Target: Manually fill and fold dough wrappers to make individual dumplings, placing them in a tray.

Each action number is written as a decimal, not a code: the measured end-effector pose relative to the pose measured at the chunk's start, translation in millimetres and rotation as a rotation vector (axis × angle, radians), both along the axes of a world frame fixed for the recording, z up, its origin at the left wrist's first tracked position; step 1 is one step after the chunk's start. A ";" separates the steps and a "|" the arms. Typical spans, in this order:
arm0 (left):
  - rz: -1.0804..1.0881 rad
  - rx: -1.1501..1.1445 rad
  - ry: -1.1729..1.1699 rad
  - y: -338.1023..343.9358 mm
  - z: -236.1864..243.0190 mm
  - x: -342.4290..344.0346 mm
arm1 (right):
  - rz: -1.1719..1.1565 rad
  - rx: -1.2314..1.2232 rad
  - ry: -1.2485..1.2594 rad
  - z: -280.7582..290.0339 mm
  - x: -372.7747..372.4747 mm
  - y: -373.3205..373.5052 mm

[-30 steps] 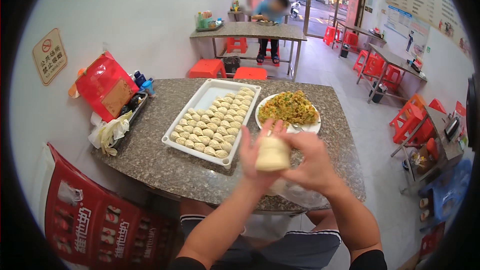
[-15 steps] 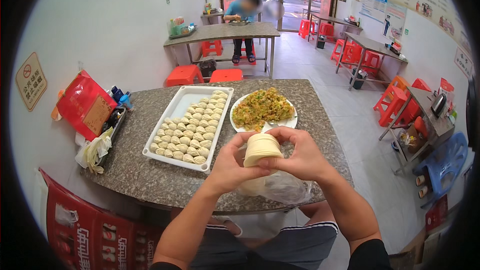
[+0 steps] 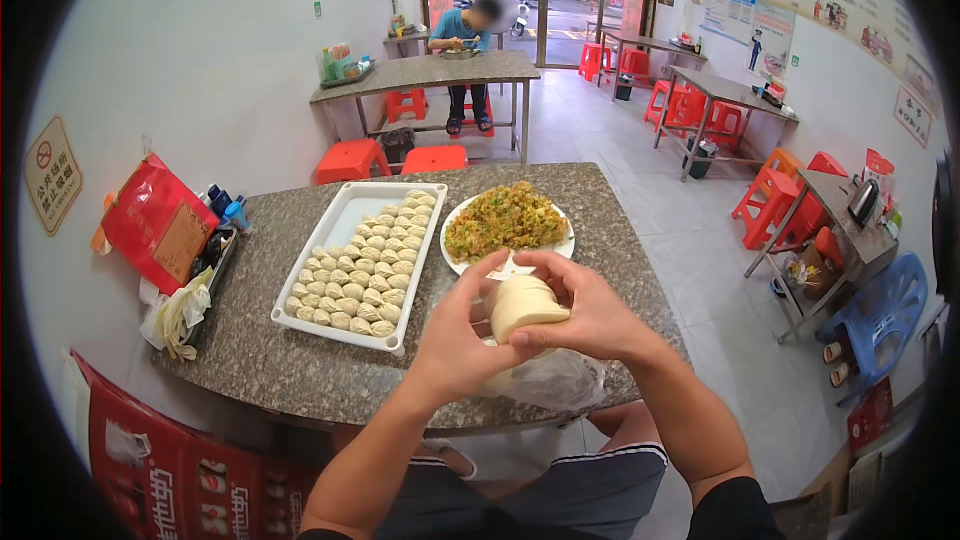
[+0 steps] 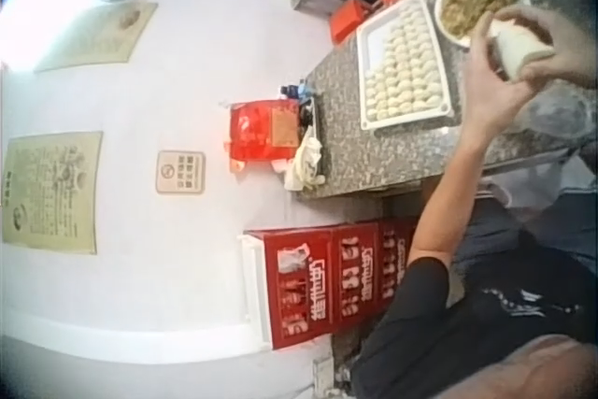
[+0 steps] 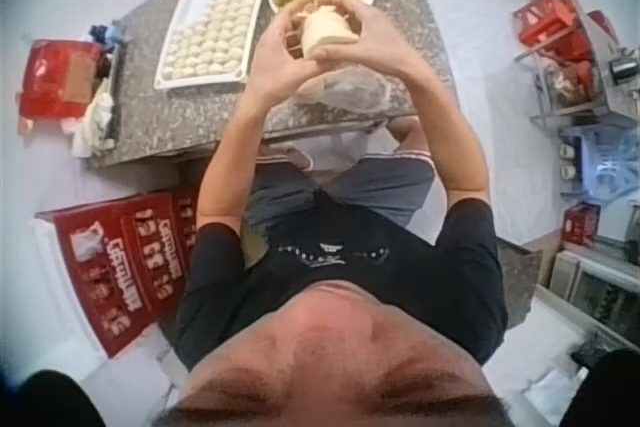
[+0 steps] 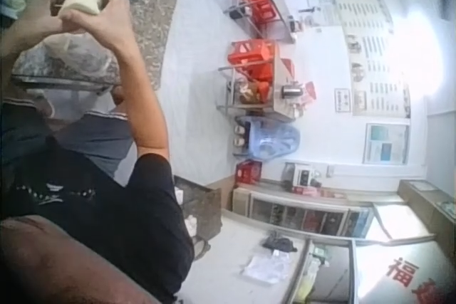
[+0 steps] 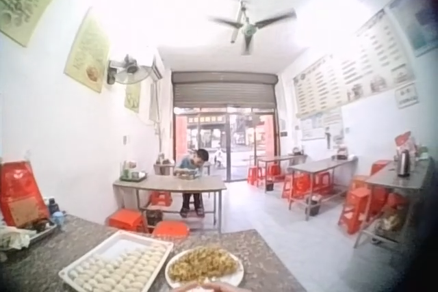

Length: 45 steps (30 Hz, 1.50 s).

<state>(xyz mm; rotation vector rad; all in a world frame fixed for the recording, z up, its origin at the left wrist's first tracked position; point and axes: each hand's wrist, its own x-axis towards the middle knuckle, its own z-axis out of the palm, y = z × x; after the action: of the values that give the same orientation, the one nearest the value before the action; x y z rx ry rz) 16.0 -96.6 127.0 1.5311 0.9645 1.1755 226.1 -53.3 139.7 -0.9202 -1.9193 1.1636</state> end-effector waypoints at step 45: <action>0.061 -0.112 -0.318 -1.0 -18.2 12.6 | -0.001 -0.002 0.228 -14.4 13.3 -6.2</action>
<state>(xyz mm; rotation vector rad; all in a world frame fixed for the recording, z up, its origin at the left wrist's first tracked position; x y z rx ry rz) 28.7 -97.6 108.7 1.1891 0.8511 1.3374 239.4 -59.5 125.3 -0.7540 -1.7348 1.2146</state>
